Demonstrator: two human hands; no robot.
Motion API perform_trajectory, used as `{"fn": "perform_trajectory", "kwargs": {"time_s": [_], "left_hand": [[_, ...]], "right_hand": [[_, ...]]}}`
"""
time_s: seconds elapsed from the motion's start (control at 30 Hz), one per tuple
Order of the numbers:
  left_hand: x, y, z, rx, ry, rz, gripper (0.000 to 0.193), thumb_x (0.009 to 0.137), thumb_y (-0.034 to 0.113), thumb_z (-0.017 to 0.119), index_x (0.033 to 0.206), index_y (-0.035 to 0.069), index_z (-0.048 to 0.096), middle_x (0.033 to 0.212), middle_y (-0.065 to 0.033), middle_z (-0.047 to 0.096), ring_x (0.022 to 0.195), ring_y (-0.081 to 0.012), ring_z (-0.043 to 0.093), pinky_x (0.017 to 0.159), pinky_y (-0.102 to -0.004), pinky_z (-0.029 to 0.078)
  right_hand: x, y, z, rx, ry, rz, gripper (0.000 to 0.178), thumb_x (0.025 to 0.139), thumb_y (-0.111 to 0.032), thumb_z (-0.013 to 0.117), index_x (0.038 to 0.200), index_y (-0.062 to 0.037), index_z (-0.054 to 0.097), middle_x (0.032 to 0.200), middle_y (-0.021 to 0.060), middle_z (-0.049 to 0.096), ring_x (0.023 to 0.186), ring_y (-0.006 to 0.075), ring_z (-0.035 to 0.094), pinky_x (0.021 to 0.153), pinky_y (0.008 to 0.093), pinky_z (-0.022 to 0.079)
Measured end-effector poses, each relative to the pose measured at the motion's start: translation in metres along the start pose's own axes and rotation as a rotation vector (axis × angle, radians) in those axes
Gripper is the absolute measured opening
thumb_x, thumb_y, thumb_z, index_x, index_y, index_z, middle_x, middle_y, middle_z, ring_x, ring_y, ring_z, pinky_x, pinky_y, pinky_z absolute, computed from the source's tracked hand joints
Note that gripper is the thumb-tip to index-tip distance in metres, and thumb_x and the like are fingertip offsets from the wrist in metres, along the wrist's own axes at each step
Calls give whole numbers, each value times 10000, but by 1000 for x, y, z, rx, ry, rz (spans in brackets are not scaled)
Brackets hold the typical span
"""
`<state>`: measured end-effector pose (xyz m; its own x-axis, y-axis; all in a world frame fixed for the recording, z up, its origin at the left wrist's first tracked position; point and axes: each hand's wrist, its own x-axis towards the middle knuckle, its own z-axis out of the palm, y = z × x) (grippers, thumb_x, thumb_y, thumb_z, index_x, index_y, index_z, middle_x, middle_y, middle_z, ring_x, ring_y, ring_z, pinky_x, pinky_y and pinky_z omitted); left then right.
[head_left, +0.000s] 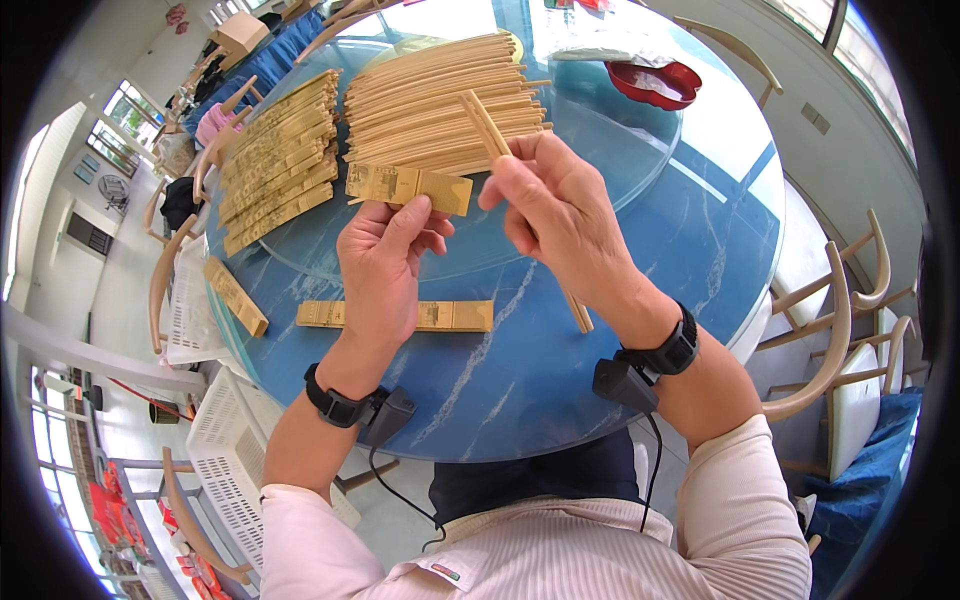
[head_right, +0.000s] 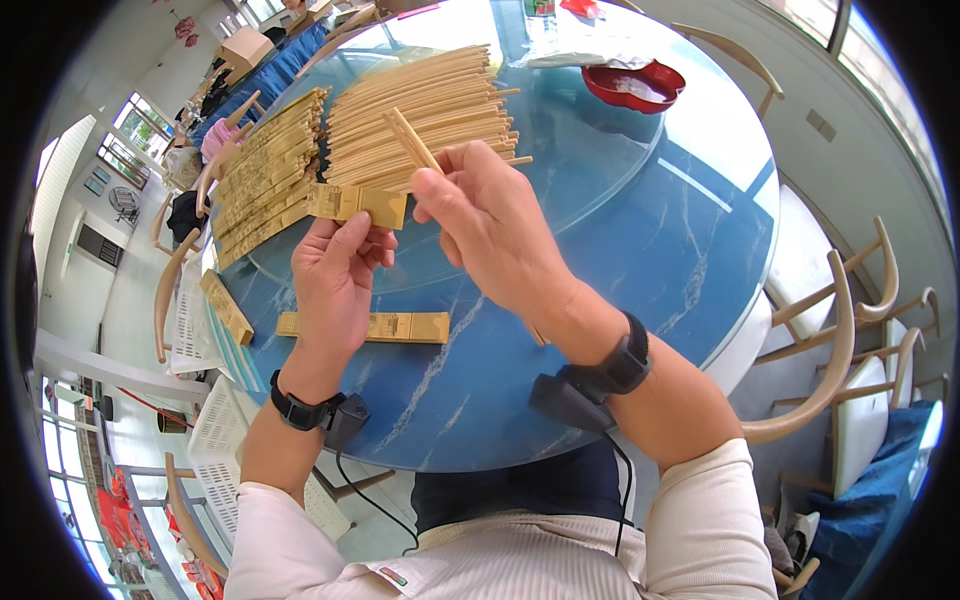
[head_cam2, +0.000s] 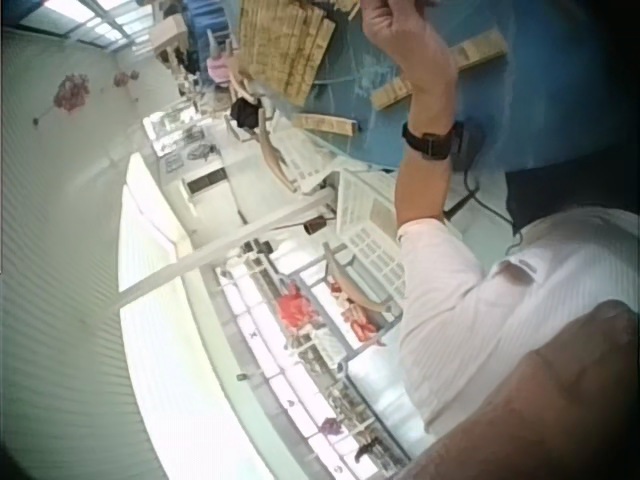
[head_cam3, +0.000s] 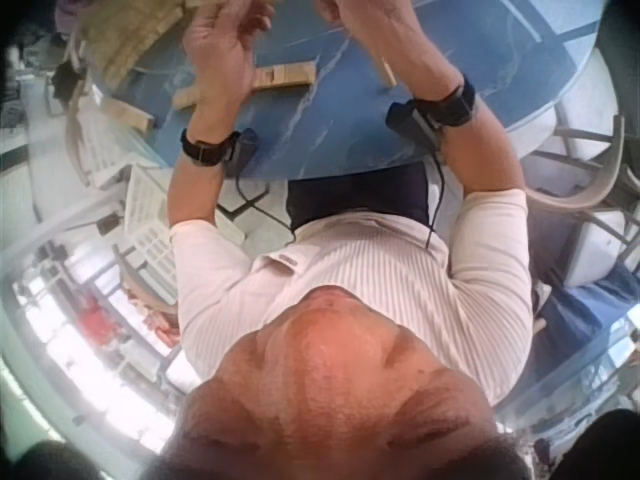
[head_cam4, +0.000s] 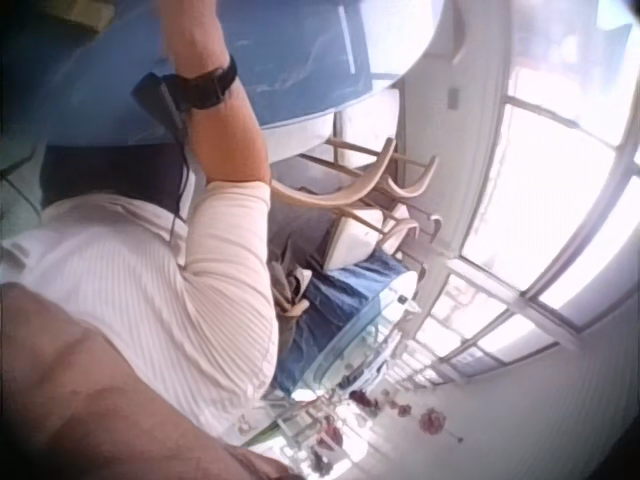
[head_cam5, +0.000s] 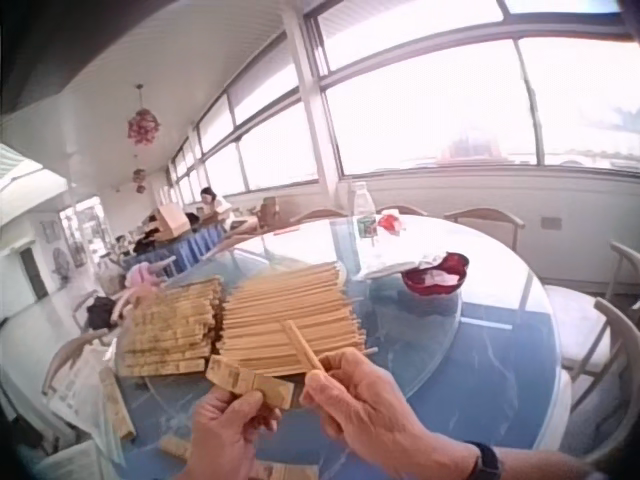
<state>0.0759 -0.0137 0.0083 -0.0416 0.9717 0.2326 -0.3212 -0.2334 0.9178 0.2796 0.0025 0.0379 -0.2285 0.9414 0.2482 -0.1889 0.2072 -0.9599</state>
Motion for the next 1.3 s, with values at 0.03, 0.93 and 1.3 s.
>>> {"fn": "perform_trajectory", "kwargs": {"time_s": [0.03,0.93,1.3], "left_hand": [[6,2,-3,10,27,53,161,1069,143,667,1086,-12,708,978,-128,770,838,-180,716,723,-309,546],[-10,23,-23,-166,-4,301,288,1046,-15,592,1325,-51,656,1195,-154,773,1048,-249,779,834,-426,676],[-9,23,-22,-106,-1,346,242,1039,-9,614,1271,-58,666,1124,-160,777,988,-244,781,808,-412,671]], "right_hand": [[0,-1,1,9,10,8,271,1070,-180,691,1205,33,590,850,36,644,647,59,537,549,239,422],[-8,16,6,-417,-31,-326,158,929,13,796,981,-16,650,846,58,620,686,134,589,598,273,468],[-11,5,7,-360,-92,-236,84,1041,-27,700,1061,2,623,788,61,684,611,78,606,561,224,481]]}}
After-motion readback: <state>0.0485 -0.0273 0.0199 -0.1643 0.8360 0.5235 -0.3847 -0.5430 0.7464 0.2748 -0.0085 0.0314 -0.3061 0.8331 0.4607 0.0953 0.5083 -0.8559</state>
